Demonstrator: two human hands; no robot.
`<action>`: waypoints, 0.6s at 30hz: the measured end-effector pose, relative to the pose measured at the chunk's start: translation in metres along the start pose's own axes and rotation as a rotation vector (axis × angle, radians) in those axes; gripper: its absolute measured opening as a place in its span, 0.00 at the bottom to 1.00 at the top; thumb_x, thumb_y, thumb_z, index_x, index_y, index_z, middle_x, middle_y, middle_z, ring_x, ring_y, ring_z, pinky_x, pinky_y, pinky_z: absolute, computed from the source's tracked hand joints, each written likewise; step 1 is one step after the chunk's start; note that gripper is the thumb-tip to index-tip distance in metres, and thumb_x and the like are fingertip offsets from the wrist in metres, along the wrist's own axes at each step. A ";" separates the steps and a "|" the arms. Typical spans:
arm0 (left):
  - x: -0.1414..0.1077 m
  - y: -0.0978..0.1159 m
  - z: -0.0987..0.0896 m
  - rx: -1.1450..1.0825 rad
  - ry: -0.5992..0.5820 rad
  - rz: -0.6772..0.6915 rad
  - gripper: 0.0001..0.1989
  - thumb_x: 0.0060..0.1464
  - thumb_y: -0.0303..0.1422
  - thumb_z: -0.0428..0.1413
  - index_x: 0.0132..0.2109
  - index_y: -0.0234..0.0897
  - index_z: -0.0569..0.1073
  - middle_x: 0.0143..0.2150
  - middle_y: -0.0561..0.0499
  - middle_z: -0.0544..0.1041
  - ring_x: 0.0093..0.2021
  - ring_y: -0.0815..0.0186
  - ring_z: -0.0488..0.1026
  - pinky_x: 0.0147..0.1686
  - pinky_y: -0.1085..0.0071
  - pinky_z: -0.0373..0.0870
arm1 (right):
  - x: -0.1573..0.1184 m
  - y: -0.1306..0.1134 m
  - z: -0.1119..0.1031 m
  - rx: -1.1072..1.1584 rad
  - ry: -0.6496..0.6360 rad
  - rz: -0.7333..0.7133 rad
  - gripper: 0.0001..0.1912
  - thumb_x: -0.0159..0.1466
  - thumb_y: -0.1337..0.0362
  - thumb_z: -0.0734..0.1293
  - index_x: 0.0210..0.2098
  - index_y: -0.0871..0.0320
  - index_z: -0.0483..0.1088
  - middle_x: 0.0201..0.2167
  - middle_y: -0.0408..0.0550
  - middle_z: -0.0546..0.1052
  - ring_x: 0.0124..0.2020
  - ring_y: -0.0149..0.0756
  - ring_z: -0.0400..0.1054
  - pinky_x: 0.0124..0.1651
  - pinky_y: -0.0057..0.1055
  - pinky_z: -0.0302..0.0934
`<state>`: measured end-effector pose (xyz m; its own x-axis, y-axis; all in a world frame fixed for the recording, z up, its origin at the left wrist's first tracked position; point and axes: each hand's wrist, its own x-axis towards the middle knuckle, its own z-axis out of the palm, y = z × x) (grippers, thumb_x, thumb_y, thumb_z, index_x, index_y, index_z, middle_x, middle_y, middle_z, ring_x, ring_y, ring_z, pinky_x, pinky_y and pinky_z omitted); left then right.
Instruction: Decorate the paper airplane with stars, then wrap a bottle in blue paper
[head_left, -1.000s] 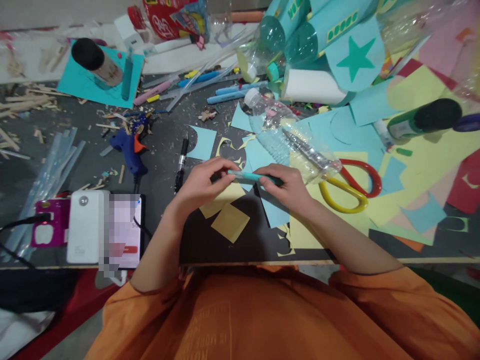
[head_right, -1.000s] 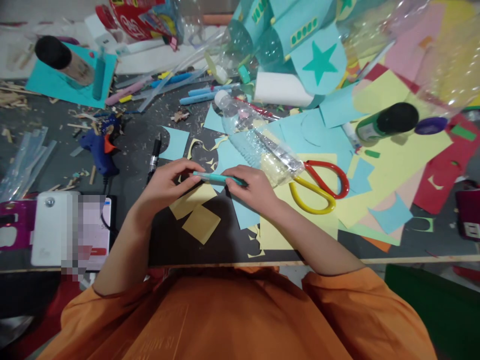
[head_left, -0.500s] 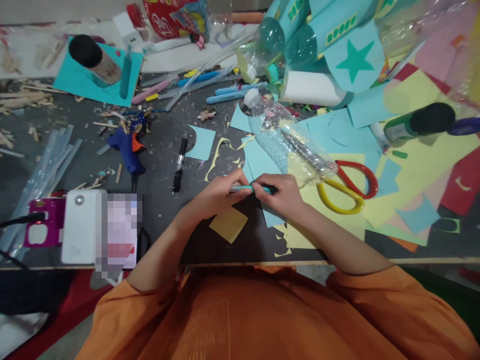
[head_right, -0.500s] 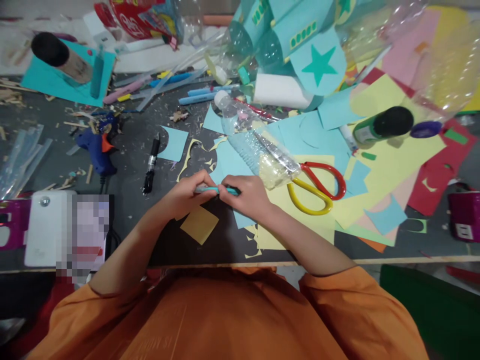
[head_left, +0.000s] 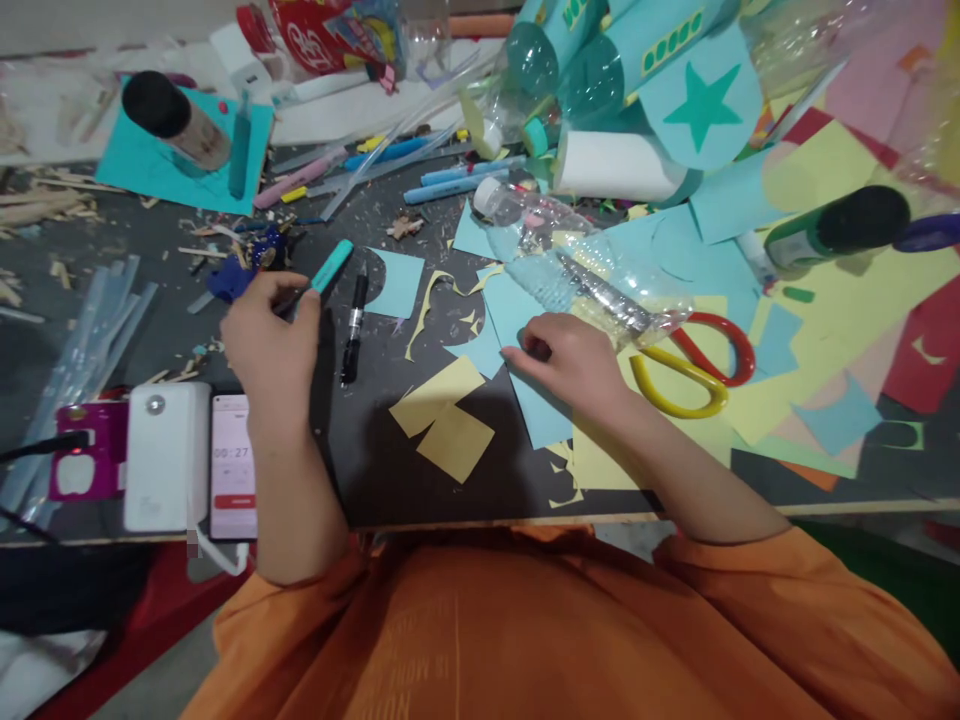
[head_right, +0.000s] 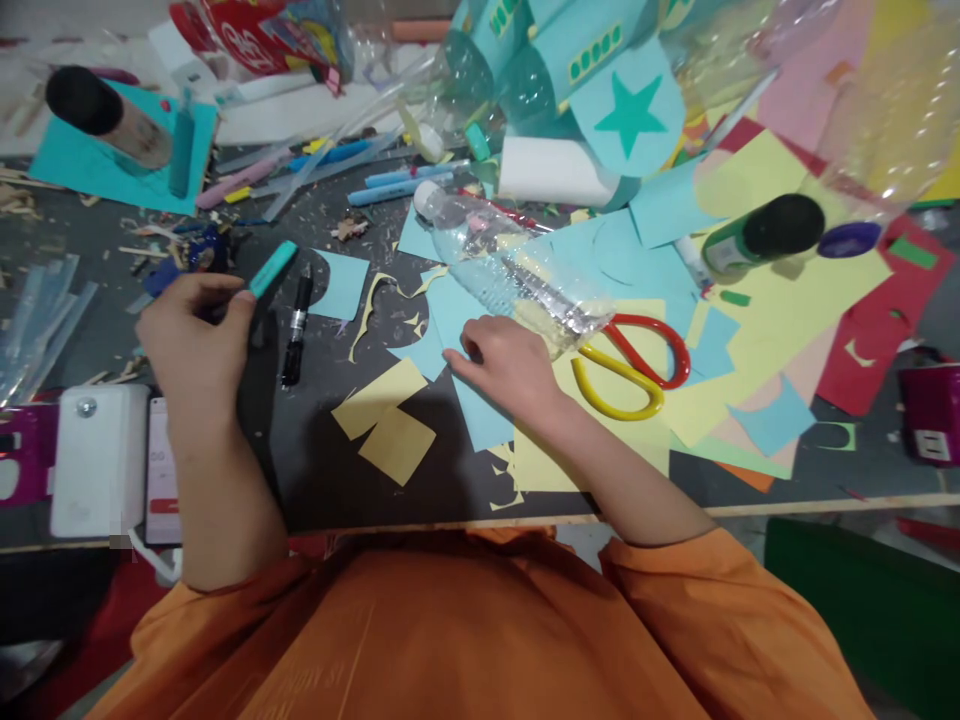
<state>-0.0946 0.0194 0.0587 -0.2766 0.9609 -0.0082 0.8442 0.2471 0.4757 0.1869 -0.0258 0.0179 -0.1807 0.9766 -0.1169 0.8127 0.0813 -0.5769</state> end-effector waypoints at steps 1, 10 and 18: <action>0.000 0.000 0.001 0.043 0.001 0.008 0.18 0.59 0.39 0.50 0.51 0.36 0.75 0.55 0.46 0.79 0.60 0.56 0.73 0.59 0.54 0.66 | 0.000 -0.003 -0.001 -0.056 -0.030 0.012 0.18 0.62 0.56 0.67 0.23 0.54 0.56 0.24 0.46 0.68 0.29 0.35 0.60 0.28 0.31 0.44; -0.041 0.033 0.044 -0.228 -0.100 0.471 0.11 0.63 0.36 0.50 0.38 0.39 0.75 0.36 0.51 0.77 0.35 0.68 0.72 0.39 0.70 0.69 | 0.000 -0.015 -0.003 -0.207 -0.136 0.061 0.22 0.61 0.54 0.68 0.22 0.54 0.53 0.24 0.47 0.68 0.32 0.38 0.61 0.27 0.32 0.39; -0.069 0.056 0.068 -0.563 -0.635 0.183 0.09 0.56 0.37 0.54 0.31 0.38 0.68 0.24 0.59 0.70 0.22 0.74 0.67 0.26 0.76 0.64 | -0.004 -0.010 -0.006 -0.043 -0.062 0.052 0.15 0.58 0.65 0.61 0.21 0.54 0.49 0.21 0.43 0.63 0.26 0.34 0.54 0.29 0.32 0.41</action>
<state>0.0028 -0.0243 0.0265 0.2912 0.9088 -0.2987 0.4509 0.1449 0.8807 0.1832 -0.0295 0.0289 -0.1705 0.9656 -0.1962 0.8449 0.0408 -0.5334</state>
